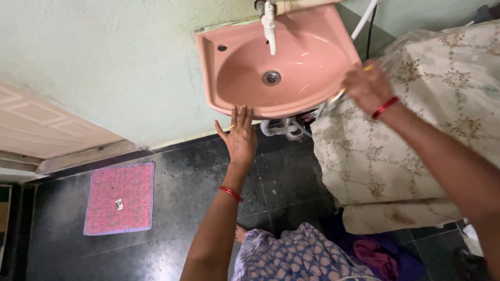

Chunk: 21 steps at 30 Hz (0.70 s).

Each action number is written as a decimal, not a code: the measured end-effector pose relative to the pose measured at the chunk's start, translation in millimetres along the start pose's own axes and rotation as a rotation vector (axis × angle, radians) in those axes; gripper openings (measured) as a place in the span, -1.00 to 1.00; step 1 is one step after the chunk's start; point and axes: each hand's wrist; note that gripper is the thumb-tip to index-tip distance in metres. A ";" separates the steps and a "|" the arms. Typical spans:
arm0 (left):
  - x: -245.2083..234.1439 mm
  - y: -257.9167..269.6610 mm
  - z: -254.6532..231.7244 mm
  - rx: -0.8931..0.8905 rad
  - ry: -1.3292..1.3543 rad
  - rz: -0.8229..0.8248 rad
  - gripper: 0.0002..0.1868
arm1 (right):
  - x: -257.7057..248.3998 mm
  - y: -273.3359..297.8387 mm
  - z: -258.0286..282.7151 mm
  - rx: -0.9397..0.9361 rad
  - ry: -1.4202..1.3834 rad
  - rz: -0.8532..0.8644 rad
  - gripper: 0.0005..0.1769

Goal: The person cleans a sink and the faucet area using a toothbrush and their hands, scrubbing the surfaces and rinsing them with water.

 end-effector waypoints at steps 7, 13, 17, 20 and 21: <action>3.5 -0.9 -4.6 -0.049 -0.020 -0.007 -0.45 | -3.7 -8.2 12.8 -0.040 -0.047 -0.186 -0.89; 4.9 -0.5 -2.3 -0.034 -0.040 0.003 -0.47 | -2.9 -15.5 22.0 -0.087 -0.101 -0.186 -0.87; 6.1 -0.9 -6.6 -0.053 -0.056 -0.001 -0.46 | 33.8 7.8 -45.8 0.027 -0.047 -0.063 -0.91; 6.7 -1.5 -8.1 -0.058 -0.068 0.000 -0.46 | 37.3 27.2 -79.1 0.054 -0.034 -0.085 -0.89; 6.8 -0.9 -7.5 -0.058 -0.066 -0.006 -0.46 | 36.6 25.6 -72.4 0.048 -0.049 -0.116 -0.88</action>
Point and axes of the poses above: each hand's wrist, its own y-axis away from the middle knuckle, its own x-axis out of the palm, z = x × y, and after that the axes turned 5 degrees about -x, right-handed
